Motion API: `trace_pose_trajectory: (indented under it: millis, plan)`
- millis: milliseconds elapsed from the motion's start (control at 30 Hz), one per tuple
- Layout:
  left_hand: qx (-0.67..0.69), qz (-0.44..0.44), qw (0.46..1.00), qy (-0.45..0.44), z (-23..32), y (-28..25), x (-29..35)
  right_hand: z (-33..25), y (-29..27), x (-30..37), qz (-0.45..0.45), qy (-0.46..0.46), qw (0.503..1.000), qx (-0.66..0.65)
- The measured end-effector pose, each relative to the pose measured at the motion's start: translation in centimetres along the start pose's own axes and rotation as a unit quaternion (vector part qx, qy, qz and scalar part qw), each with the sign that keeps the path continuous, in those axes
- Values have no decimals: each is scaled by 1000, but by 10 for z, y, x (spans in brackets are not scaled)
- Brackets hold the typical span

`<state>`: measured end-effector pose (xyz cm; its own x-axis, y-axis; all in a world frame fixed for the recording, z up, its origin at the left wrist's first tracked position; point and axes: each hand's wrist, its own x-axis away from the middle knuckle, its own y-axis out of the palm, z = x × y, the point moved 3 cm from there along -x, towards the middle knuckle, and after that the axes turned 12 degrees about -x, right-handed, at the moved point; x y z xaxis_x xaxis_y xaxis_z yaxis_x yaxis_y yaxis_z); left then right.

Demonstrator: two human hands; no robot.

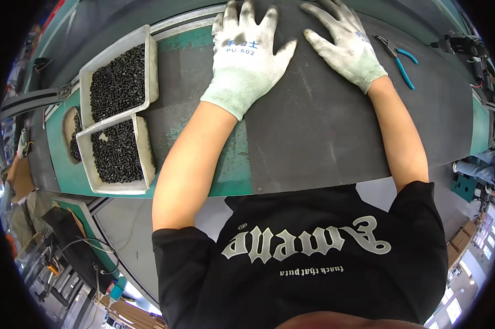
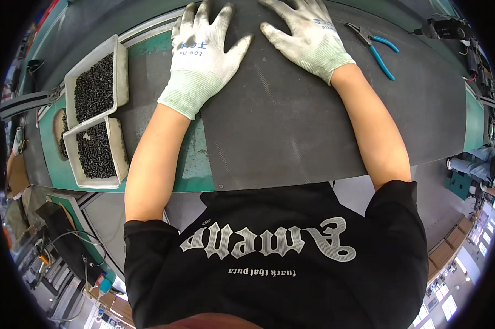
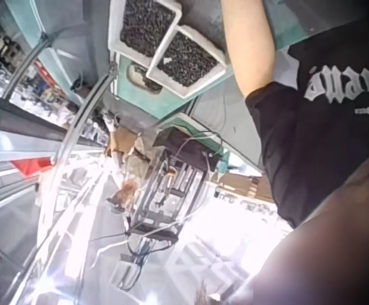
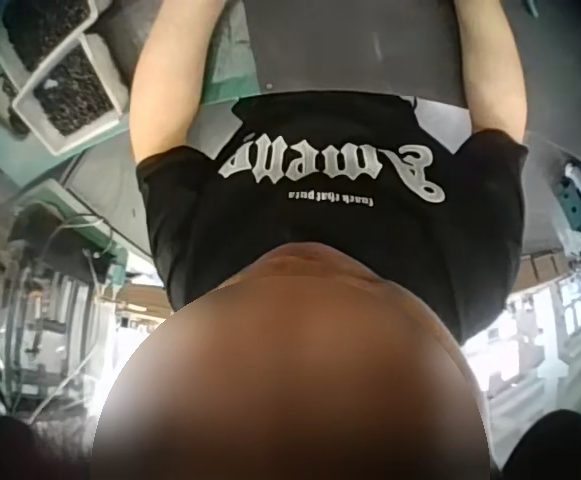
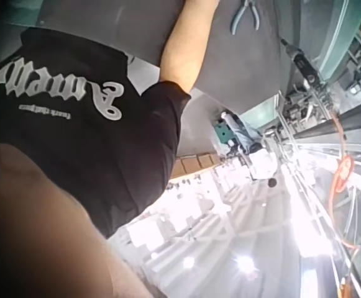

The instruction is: Assembling a motor unit with a fan and wiring at a manual assembly station.

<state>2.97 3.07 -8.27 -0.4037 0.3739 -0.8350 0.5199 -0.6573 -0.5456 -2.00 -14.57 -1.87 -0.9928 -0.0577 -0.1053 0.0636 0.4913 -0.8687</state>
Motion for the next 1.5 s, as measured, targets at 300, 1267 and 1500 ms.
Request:
trace_pose_trajectory:
  millis: [300,1267,1500]
  plan:
    - [-26,-299,954,13,20,-34,-27,8,2,4,16,-1,999,-27]
    - [49,-235,971,7,23,-39,-26,15,4,6,25,-8,999,-45]
    - [22,-251,968,3,21,-41,-24,12,7,5,35,-15,998,-59]
